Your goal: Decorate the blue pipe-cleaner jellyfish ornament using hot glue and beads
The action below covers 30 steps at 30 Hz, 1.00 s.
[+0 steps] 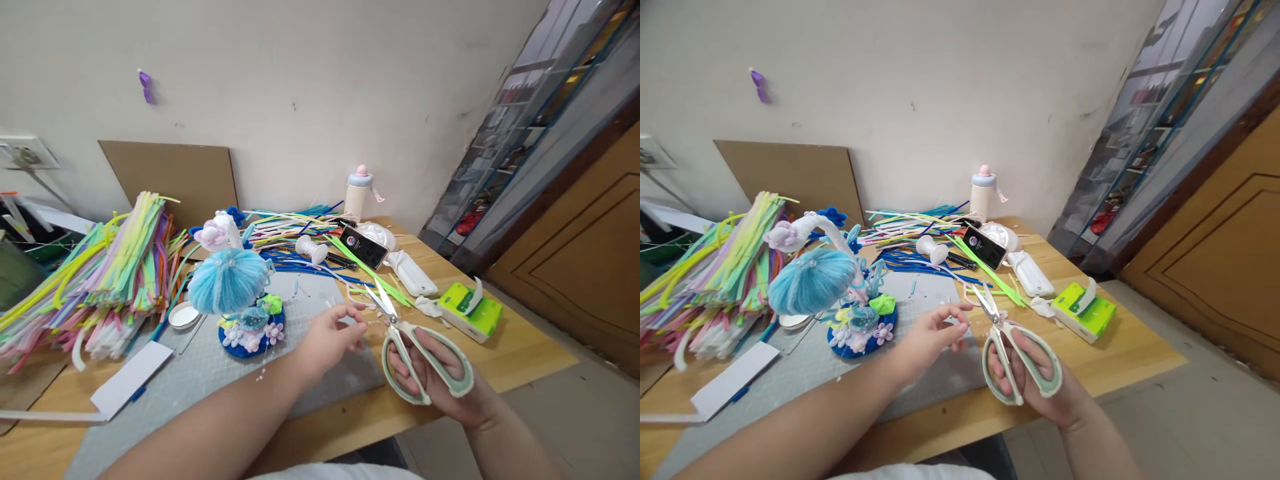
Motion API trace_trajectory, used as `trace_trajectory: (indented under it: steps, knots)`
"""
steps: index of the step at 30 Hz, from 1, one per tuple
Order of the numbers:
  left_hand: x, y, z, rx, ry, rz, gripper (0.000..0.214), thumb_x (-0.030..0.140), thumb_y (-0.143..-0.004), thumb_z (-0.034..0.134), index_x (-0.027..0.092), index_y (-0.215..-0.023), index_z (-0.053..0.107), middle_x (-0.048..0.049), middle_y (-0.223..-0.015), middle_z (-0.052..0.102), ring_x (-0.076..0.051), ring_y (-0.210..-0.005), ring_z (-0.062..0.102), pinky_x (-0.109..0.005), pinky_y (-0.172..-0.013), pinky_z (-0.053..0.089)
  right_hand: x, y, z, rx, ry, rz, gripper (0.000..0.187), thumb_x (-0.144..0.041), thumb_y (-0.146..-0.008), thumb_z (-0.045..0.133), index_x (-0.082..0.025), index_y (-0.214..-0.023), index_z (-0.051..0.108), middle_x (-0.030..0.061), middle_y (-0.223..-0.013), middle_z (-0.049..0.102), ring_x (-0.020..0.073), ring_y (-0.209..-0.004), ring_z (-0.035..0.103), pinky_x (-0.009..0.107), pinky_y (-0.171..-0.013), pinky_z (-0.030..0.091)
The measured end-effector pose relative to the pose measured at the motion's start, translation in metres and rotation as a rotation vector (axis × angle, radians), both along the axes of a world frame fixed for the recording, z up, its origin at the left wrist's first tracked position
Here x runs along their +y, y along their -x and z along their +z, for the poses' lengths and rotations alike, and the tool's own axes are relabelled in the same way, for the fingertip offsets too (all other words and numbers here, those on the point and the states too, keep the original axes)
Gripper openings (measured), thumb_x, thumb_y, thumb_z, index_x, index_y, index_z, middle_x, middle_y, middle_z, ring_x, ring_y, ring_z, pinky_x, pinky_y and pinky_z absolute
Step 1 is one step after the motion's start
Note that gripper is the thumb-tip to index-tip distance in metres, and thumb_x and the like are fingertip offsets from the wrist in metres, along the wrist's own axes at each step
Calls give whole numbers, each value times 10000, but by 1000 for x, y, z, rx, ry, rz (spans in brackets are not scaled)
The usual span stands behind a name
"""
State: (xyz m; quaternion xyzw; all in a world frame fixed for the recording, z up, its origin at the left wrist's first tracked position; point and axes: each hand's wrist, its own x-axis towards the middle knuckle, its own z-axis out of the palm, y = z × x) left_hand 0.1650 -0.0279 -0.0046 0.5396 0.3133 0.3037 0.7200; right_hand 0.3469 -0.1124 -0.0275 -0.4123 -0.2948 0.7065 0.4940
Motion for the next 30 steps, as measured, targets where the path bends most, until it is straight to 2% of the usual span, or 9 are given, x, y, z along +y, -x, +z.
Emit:
trace_trajectory:
  steps: [5,8,11,13,16,19,22,26,30]
  knots:
    - [0,-23,-10,80,-193,-281,178,324,-710,651,160,-687,586,-39,-765,631,-135,-692,559,-258,-663,425,0,6,3,-203,-29,-102,304,-501,-811,570,-202,-866,555,-6,-665,594,140,-551,572,244,-514,425]
    - [-3,-25,-17,265,-381,-291,101,246,-737,598,160,-687,613,-23,-726,629,-137,-684,547,-266,-672,416,0,1,2,-385,-22,-98,367,-548,-763,601,-195,-809,513,-12,-662,594,127,-523,572,219,-456,402]
    - [1,-26,-12,293,-344,-277,91,239,-704,617,150,-685,626,6,-646,597,-118,-621,518,-252,-635,402,-5,-14,-1,-520,10,-68,400,-572,-727,615,-201,-794,483,-26,-658,580,100,-481,544,195,-417,370]
    - [10,-29,-2,178,-222,-218,140,275,-680,653,139,-682,619,6,-639,594,-110,-612,522,-244,-636,405,-13,-30,-2,-634,20,-31,363,-534,-739,623,-203,-787,481,-42,-643,547,86,-476,522,192,-431,386]
    - [33,-33,19,13,-169,25,213,339,-677,674,135,-709,618,-16,-694,632,-123,-676,574,-258,-716,437,-32,-58,4,-711,42,149,316,-480,-749,636,-197,-762,497,-44,-623,501,86,-503,499,205,-471,432]
    - [65,-35,32,69,-386,348,208,352,-725,624,149,-771,628,-37,-787,666,-143,-740,608,-269,-744,454,-54,-78,12,-598,91,302,335,-435,-675,715,-189,-794,521,-40,-635,493,82,-519,466,205,-481,437]
    - [94,-29,33,454,-689,638,161,290,-793,530,171,-808,638,-49,-925,663,-163,-805,617,-287,-763,448,-67,-87,11,-519,52,321,422,-502,-646,720,-180,-835,522,-30,-653,514,67,-486,447,201,-466,408]
    - [98,-13,26,679,-820,653,94,177,-737,566,184,-670,631,-66,-1040,619,-225,-945,587,-318,-806,412,-59,-83,0,-696,59,216,366,-540,-751,606,-198,-788,483,-28,-657,510,95,-509,487,219,-483,414]
    - [57,1,20,1026,-1113,415,176,208,-843,455,211,-799,625,-46,-919,644,-208,-905,596,-289,-709,411,-33,-63,-2,-1146,-106,161,225,-424,-786,588,-203,-793,546,5,-744,573,159,-680,541,256,-604,427]
